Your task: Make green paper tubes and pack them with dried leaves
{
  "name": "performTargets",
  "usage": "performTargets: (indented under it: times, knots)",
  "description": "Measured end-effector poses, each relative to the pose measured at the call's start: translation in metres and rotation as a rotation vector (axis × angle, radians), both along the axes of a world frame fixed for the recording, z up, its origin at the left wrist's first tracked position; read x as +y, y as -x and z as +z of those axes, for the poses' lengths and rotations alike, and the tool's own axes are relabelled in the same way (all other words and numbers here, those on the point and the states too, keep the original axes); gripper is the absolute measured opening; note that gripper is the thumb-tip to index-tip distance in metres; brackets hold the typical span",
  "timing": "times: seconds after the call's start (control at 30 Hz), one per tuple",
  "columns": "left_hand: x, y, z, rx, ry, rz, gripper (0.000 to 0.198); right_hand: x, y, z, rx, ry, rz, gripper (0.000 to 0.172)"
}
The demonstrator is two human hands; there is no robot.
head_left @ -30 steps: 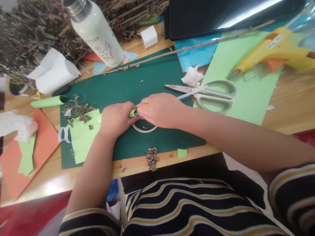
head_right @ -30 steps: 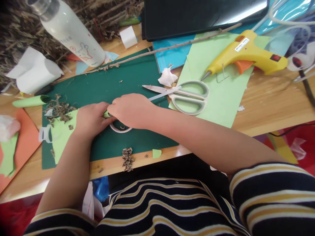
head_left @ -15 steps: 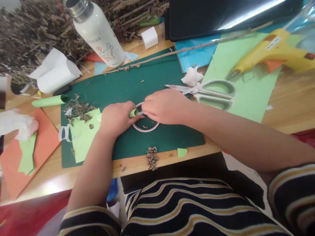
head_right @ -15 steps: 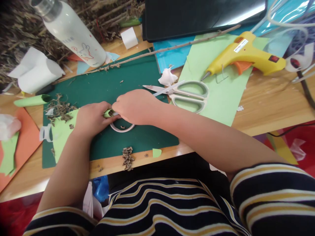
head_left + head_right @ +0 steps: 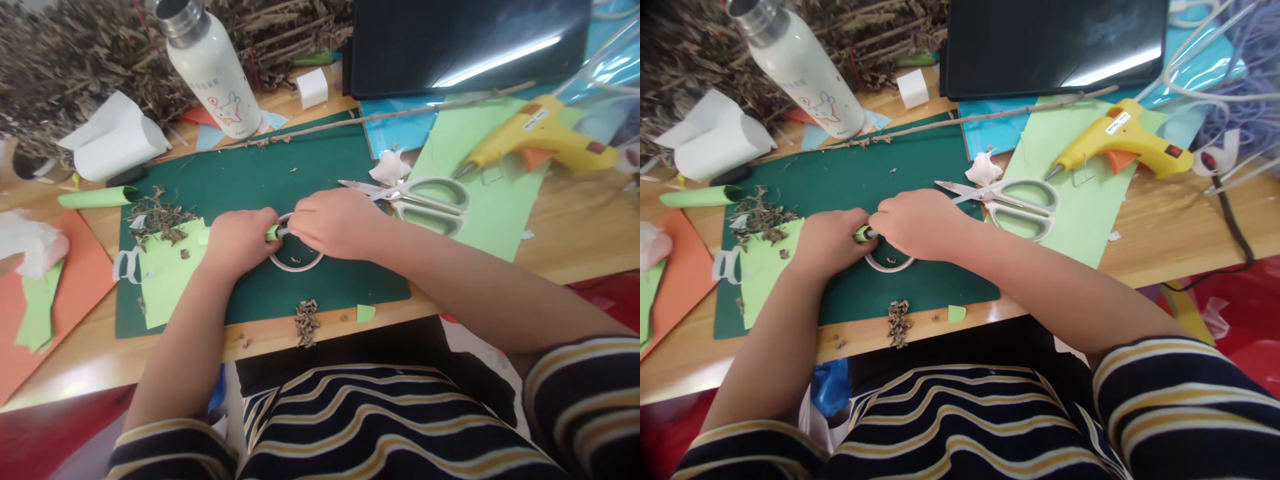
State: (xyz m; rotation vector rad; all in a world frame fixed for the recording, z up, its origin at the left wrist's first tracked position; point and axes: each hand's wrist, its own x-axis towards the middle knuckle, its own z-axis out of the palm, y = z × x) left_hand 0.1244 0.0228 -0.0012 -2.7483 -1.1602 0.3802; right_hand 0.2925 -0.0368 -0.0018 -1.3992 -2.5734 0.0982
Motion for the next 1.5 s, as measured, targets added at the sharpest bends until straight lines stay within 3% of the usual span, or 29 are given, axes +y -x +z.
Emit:
performTargets:
  times: [0.27,0.53,1.1,1.5]
  knots:
    - [0.001,0.003,-0.002,-0.046,-0.014,-0.044,0.022,-0.001,0.01,-0.008,0.078,-0.03,-0.007,0.024]
    - [0.003,0.003,-0.002,-0.047,-0.007,-0.056,0.018,0.0,-0.001,0.001,0.074,0.021,-0.096,0.027]
    - [0.001,0.003,-0.002,-0.143,0.069,-0.045,0.022,0.004,0.018,-0.015,0.082,-0.027,-0.043,0.024]
    - [0.002,0.001,-0.001,-0.026,0.03,-0.015,0.024,0.001,0.0,-0.003,0.095,0.035,-0.1,0.027]
